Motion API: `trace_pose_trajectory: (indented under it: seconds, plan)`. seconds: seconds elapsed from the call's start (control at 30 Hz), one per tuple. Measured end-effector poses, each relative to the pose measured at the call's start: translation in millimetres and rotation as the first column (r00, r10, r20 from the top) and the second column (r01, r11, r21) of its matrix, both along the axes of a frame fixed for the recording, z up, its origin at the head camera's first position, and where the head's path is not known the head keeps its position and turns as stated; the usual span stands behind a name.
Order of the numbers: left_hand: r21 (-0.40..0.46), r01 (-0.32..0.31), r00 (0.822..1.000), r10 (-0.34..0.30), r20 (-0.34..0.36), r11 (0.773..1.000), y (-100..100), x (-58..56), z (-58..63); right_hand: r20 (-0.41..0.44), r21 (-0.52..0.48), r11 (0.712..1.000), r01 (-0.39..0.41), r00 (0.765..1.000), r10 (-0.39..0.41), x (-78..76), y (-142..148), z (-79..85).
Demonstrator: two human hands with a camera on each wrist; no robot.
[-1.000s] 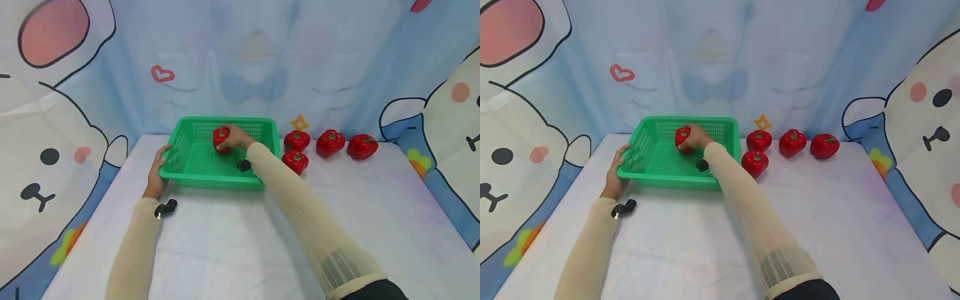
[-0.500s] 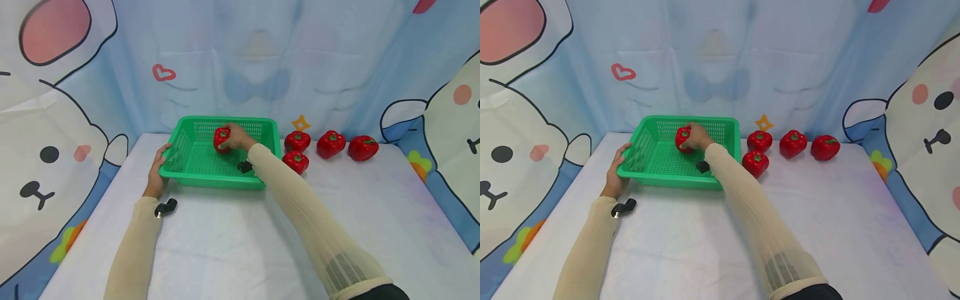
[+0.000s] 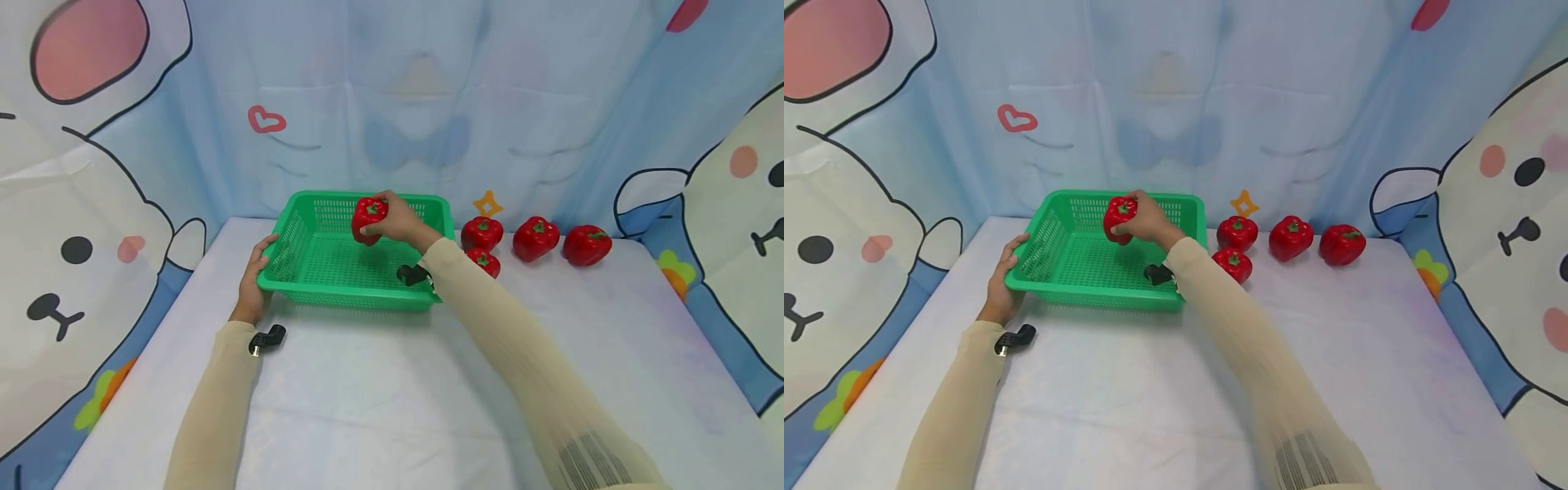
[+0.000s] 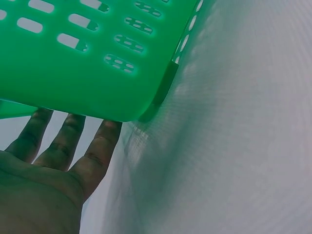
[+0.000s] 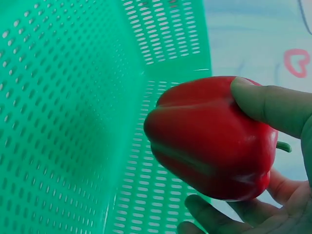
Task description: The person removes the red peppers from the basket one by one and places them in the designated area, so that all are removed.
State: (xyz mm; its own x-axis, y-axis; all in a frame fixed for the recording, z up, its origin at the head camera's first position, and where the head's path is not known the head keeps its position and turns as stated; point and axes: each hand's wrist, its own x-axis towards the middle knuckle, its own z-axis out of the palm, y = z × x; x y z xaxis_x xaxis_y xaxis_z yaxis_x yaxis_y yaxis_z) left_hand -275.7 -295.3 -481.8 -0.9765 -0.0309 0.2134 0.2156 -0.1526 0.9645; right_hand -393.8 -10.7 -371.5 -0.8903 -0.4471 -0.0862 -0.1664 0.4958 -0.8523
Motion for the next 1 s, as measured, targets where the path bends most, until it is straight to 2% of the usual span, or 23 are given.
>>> trace_pose_trajectory:
  seconds: [0.33, 0.63, 0.9, 1.0]
  plan:
    - [0.001, 0.005, 1.0, -0.005, -0.005, 1.0, 0.2, -0.7, -0.9, -0.044, -0.084, 0.994, 0.075, 0.996, -0.079, 24.4, 36.0, 16.4]
    - [0.0, -0.005, 1.0, 0.005, -0.012, 1.0, 1.3, 0.9, -0.6, -0.032, -0.128, 0.99, 0.068, 0.997, -0.073, 57.0, 70.3, 34.5]
    - [0.005, 0.002, 1.0, -0.002, -0.023, 1.0, 2.8, 3.3, 1.3, -0.132, -0.121, 0.986, 0.112, 0.983, -0.128, 90.8, 106.9, 26.4]
    - [-0.004, -0.001, 1.0, 0.001, -0.019, 1.0, 2.1, 3.9, 1.6, -0.116, -0.165, 0.976, 0.146, 0.979, -0.166, 102.4, 122.3, 20.2]
